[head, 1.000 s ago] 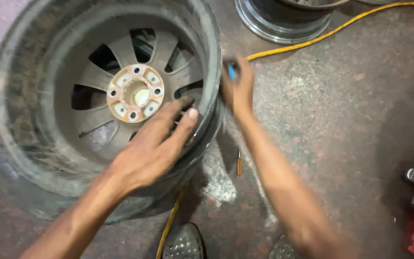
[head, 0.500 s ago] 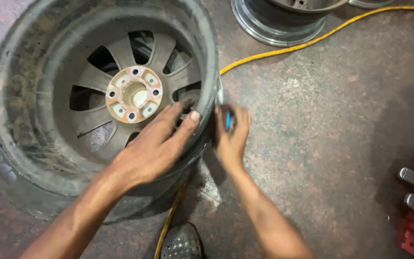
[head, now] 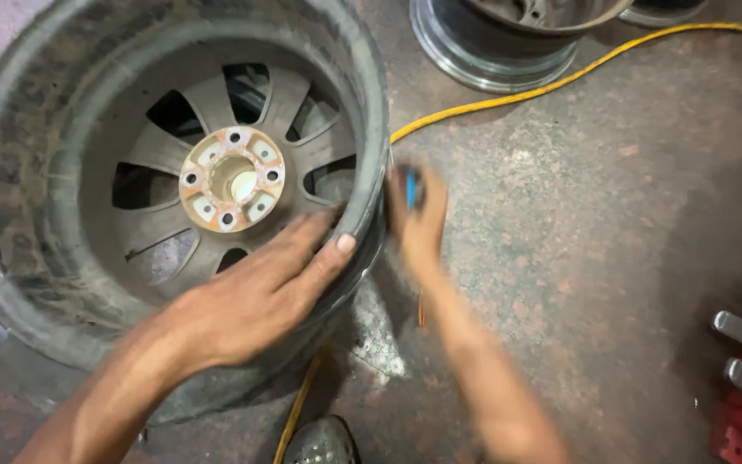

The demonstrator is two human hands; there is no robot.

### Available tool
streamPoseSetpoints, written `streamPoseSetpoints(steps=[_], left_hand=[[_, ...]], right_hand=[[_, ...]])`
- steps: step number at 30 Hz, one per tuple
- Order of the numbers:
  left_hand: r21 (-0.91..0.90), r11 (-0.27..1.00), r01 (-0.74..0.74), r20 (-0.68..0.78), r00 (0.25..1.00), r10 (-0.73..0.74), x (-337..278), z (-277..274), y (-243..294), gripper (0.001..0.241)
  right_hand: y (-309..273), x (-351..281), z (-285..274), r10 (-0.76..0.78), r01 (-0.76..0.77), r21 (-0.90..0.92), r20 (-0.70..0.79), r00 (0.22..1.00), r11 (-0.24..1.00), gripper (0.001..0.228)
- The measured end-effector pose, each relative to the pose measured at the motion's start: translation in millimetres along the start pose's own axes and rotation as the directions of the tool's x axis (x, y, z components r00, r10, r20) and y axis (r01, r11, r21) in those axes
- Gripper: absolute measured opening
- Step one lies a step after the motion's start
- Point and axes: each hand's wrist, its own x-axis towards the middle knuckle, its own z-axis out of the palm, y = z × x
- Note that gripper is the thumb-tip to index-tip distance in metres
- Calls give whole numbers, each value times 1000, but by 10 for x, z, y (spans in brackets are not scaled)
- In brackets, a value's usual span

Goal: The person scrubs the inner rim of a car wheel with a blue sponge, then removes the tire from the rim. The person proceeds to scrub the outer surface of the bare metal wheel rim with the same sponge, rotating the wheel to clean different sections.

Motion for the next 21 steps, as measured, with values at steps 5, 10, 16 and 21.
streamPoseSetpoints(steps=[5, 10, 16, 21], left_hand=[[-143, 990, 3, 38, 999, 3, -62, 32, -10, 87], [-135, 991, -2, 20, 1000, 4, -15, 44, -28, 85], [23, 999, 40, -40, 998, -39, -258, 60, -142, 77], [430, 903, -1, -136, 989, 65, -741, -10, -431, 59]], right_hand=[[116, 894, 289, -363, 361, 54, 36, 931, 931, 39], [-201, -164, -191, -100, 100, 5, 43, 994, 995, 21], [-187, 1071, 281, -241, 164, 288, 253, 937, 943, 28], [-497, -168, -156, 76, -95, 254, 84, 994, 962, 32]])
